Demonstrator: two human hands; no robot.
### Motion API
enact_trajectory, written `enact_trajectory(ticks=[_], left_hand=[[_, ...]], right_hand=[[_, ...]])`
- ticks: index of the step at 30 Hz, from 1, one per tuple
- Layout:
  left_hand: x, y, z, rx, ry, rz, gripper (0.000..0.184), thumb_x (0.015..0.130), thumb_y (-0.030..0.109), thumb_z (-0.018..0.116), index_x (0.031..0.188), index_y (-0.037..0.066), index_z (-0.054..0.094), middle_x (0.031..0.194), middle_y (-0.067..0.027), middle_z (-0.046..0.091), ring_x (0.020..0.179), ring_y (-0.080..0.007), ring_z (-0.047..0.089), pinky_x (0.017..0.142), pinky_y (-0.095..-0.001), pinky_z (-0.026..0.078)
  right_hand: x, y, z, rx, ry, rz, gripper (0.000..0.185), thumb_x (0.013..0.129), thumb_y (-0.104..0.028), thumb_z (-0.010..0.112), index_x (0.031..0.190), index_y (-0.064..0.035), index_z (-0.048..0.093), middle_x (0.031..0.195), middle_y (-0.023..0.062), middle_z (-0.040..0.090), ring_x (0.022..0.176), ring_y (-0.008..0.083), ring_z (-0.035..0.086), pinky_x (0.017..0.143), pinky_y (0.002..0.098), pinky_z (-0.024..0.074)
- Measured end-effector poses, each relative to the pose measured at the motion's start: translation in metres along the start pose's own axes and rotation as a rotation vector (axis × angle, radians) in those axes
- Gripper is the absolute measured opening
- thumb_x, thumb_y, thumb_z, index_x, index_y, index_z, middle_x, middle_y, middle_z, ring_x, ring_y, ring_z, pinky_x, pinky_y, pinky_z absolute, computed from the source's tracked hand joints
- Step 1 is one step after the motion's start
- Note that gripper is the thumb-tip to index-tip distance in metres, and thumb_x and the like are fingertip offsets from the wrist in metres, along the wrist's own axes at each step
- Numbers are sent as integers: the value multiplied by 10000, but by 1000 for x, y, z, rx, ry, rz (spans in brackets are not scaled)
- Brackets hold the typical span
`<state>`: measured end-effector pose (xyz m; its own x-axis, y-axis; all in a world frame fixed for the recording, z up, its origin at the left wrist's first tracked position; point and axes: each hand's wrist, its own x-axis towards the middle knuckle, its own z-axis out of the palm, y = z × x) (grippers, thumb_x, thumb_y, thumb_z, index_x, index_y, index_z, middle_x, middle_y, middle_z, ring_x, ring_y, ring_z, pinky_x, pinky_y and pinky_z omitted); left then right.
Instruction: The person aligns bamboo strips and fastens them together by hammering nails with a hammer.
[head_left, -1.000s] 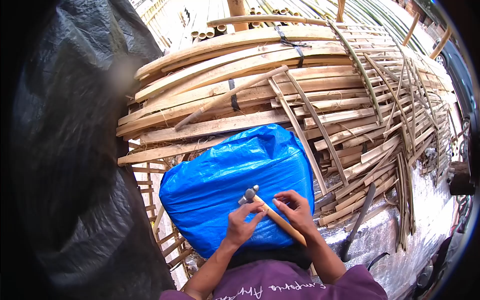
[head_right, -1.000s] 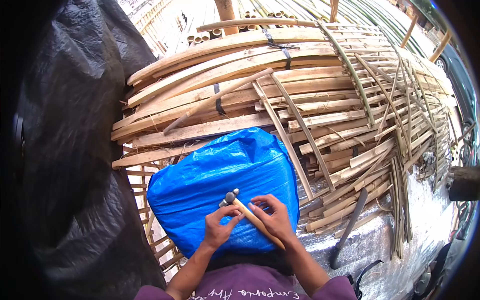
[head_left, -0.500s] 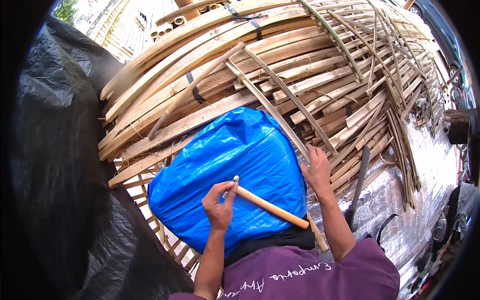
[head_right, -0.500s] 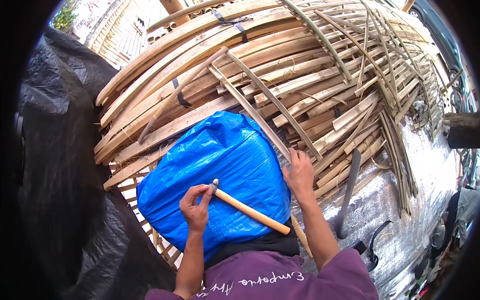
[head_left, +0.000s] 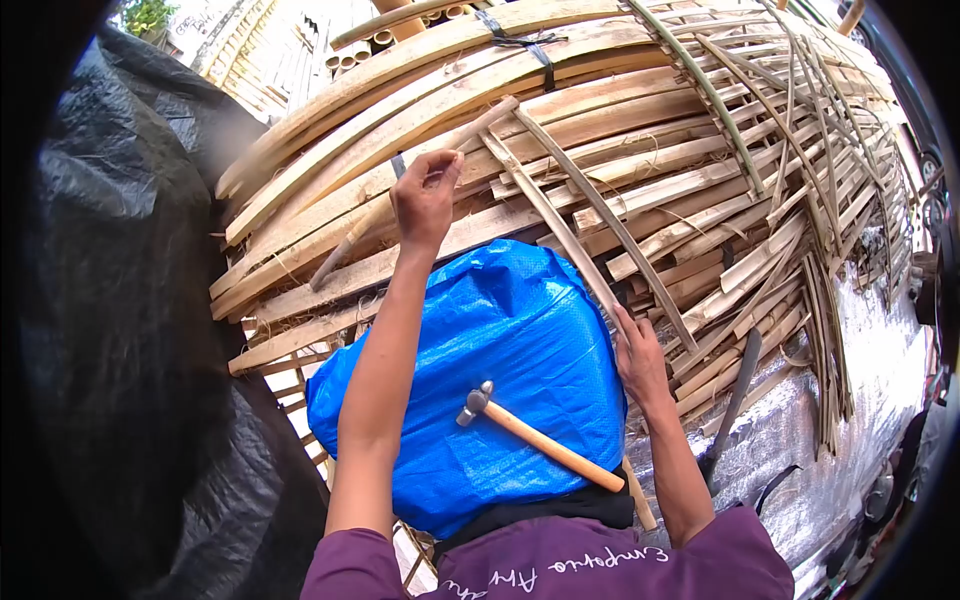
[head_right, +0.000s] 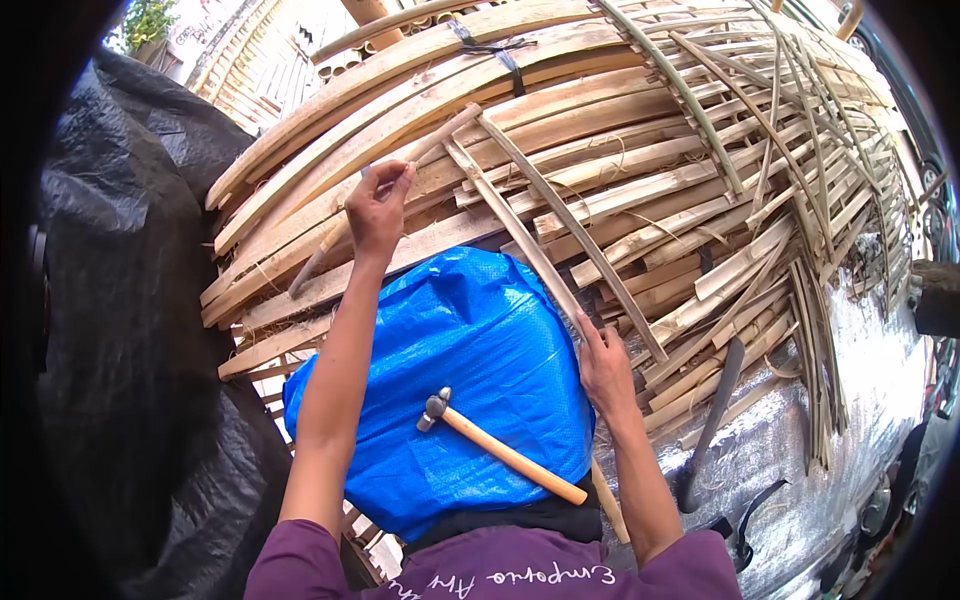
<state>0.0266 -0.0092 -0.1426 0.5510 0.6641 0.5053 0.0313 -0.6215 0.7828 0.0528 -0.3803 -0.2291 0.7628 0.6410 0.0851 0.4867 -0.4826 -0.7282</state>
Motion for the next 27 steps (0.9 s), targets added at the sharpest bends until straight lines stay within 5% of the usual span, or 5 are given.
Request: enact_trajectory(ticks=[5, 8, 27], left_hand=[[60, -51, 46, 21, -49, 65, 122, 884, 110, 763, 975, 29, 749, 923, -102, 769, 857, -178, 744, 801, -304, 579], [74, -73, 65, -44, -100, 8, 139, 910, 116, 751, 1028, 42, 743, 946, -49, 762, 881, -106, 708, 831, -254, 559], [74, -107, 65, -59, -106, -18, 150, 875, 170, 795, 994, 81, 775, 941, -50, 773, 876, -117, 710, 811, -256, 548]], right_hand=[[0, -2, -6, 6, -18, 14, 438, 936, -24, 617, 1359, -139, 613, 877, 177, 569, 803, 342, 600, 734, 438, 504], [4, -5, -11, 9, -30, 50, 447, 932, -14, 628, 1357, -150, 618, 889, 173, 581, 792, 328, 607, 708, 423, 507], [10, -15, -27, -62, -8, 36, 517, 857, 20, 682, 1337, -169, 640, 908, 175, 597, 828, 337, 616, 736, 419, 523]])
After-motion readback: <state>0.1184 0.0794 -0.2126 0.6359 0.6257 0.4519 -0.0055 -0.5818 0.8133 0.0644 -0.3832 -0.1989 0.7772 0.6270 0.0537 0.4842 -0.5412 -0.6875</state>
